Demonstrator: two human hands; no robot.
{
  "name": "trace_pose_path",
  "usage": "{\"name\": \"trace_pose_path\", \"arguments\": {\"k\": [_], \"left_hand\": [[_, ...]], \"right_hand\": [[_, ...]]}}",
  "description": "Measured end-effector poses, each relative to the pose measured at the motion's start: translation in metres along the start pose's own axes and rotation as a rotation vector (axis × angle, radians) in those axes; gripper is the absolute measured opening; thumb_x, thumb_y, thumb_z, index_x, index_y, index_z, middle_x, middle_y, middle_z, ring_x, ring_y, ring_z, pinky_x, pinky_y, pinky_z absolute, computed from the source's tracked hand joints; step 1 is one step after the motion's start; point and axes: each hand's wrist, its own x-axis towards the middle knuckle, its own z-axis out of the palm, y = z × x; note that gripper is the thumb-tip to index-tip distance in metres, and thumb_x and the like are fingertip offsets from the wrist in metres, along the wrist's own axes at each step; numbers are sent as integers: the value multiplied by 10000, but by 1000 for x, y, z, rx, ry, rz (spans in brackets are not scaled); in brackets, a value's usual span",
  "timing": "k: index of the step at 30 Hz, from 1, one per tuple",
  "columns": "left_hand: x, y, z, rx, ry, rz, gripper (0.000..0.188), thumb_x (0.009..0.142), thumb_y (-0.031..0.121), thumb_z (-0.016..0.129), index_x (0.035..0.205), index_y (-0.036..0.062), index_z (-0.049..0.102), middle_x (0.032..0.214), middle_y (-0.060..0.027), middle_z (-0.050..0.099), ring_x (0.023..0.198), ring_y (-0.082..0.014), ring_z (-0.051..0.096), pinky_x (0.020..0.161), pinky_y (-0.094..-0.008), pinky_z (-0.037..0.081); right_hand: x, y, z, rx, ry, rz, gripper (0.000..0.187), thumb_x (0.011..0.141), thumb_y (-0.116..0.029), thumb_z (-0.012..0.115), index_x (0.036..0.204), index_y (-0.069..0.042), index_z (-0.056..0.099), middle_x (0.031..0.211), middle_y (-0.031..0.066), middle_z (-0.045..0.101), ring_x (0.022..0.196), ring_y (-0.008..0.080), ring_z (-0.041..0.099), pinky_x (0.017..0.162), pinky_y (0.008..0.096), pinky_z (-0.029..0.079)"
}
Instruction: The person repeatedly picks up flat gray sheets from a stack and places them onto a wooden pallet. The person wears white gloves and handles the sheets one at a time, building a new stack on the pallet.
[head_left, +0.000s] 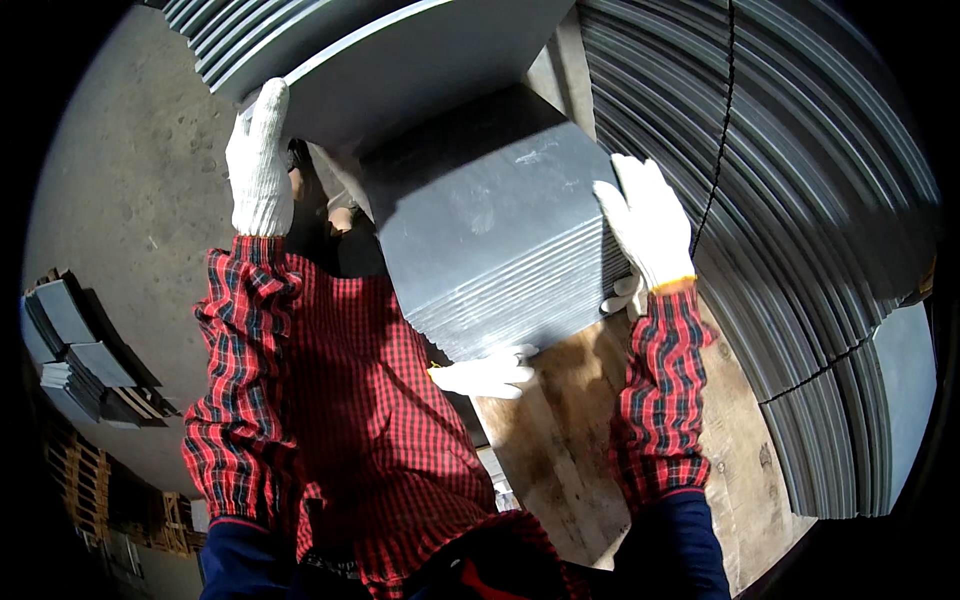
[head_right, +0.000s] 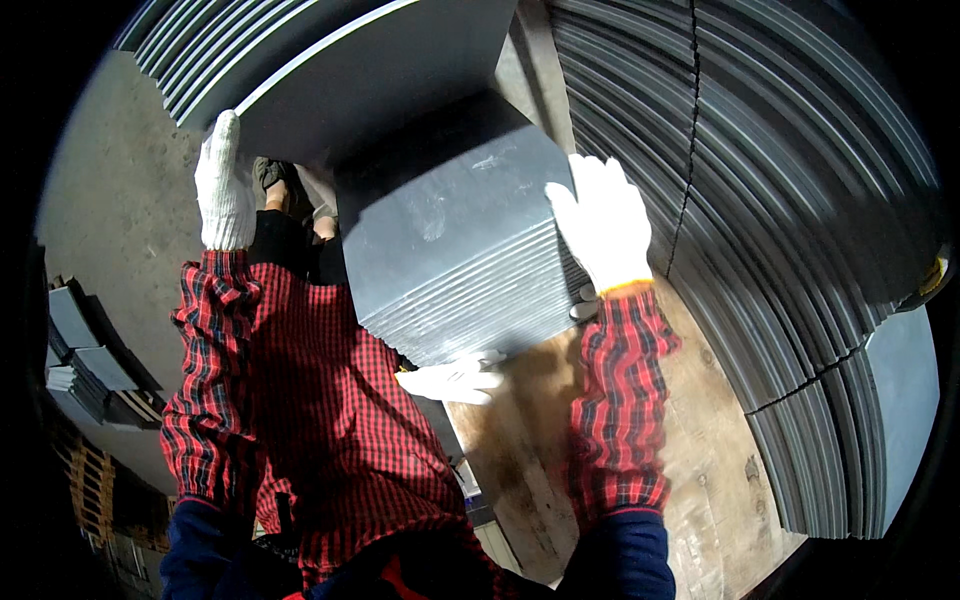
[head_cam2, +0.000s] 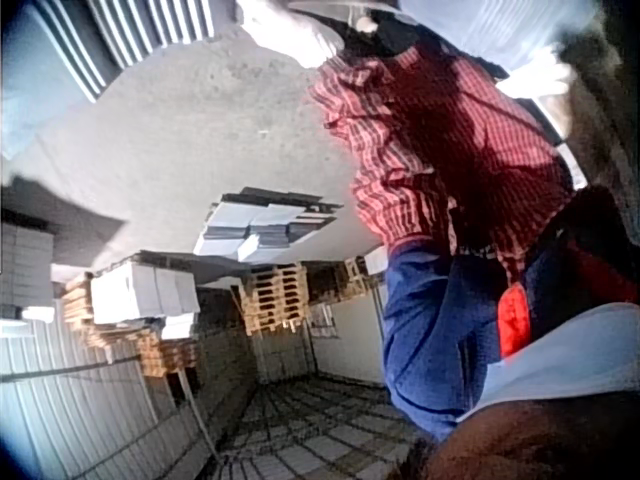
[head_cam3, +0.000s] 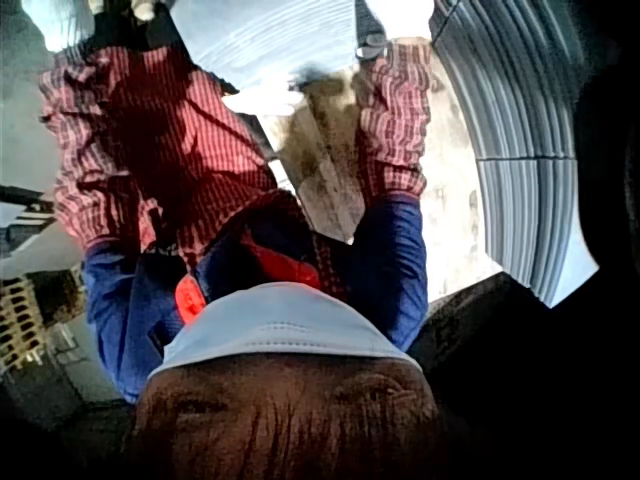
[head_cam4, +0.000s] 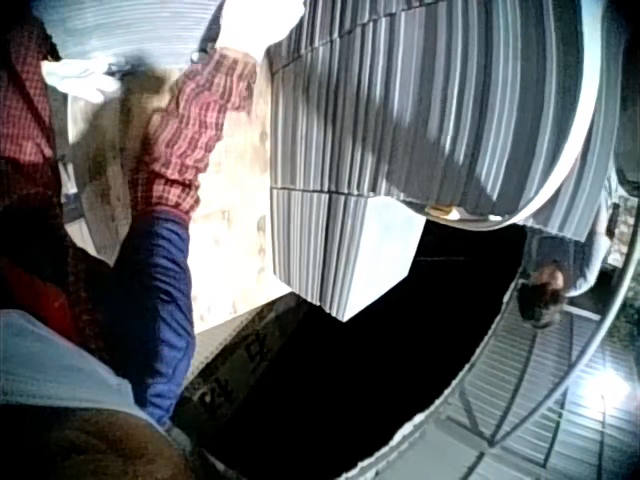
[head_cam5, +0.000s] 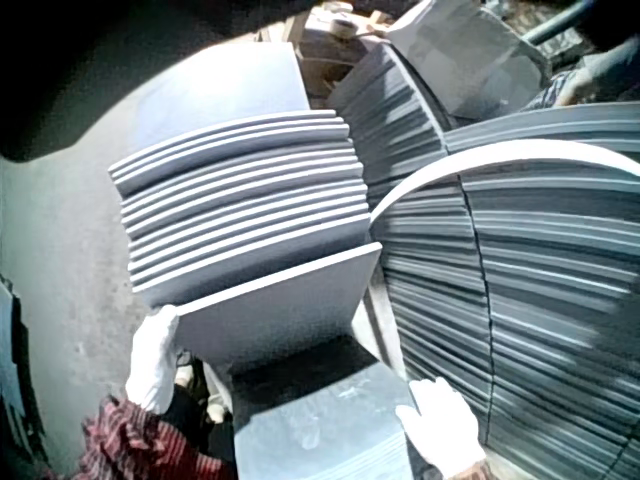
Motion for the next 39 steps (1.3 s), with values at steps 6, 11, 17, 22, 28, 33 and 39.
{"name": "trace_pose_path", "arguments": {"k": [6, 11, 17, 22, 28, 33, 39], "left_hand": [[4, 8, -9, 129, -13, 99, 479, 931, 372, 698, 1223, -6, 654, 1145, -61, 681, 1048, -133, 596, 942, -284, 446], [-2, 20, -24, 226, -119, 161, 457, 965, 362, 648, 1268, 20, 637, 1187, -74, 676, 1063, -165, 600, 934, -291, 451], [22, -19, -59, 188, -171, 156, 380, 988, 284, 616, 1247, 9, 663, 1217, -91, 676, 1116, -167, 603, 986, -305, 447], [17, -20, -62, 132, -303, 217, 338, 991, 219, 611, 1250, 6, 651, 1206, -87, 678, 1116, -172, 610, 996, -304, 448], [12, -10, -42, 209, -372, 75, 440, 997, 330, 603, 1311, 23, 598, 1285, -85, 622, 1213, -177, 541, 1070, -331, 383], [16, -18, -48, 45, -264, 31, 560, 1000, 457, 557, 1328, 3, 567, 1288, -109, 599, 1195, -226, 540, 1084, -368, 380], [20, -20, -59, 32, -237, -76, 580, 1003, 470, 546, 1322, -14, 564, 1289, -121, 596, 1191, -237, 539, 1077, -370, 391]], "right_hand": [[90, -23, 33, -19, -594, 172, 708, 918, -641, 508, 1260, -24, 556, 1183, 196, 629, 1161, 352, 579, 999, 469, 445], [94, -90, 74, -335, -404, -97, 789, 922, -703, 416, 1240, -9, 617, 1296, 199, 594, 1249, 314, 519, 1037, 500, 359], [48, -203, 68, 160, -448, -618, 465, 904, -492, 533, 1020, -66, 680, 1041, 136, 665, 1041, 293, 599, 919, 444, 401], [-9, -225, 35, 421, -390, -990, 203, 819, -317, 600, 798, -130, 675, 914, 63, 580, 976, 275, 507, 814, 413, 402], [-76, -153, -14, 1004, -657, -604, 250, 895, -300, 648, 964, -80, 744, 1079, 125, 706, 1079, 264, 635, 1003, 390, 478], [-57, -107, -62, 811, -404, -142, 301, 921, -141, 666, 1207, -51, 685, 1200, 128, 686, 1098, 216, 654, 955, 339, 511], [-36, -56, -31, 54, 24, 93, 532, 901, -385, 690, 1324, -78, 593, 1372, 217, 553, 1256, 357, 547, 1052, 426, 448]]}}
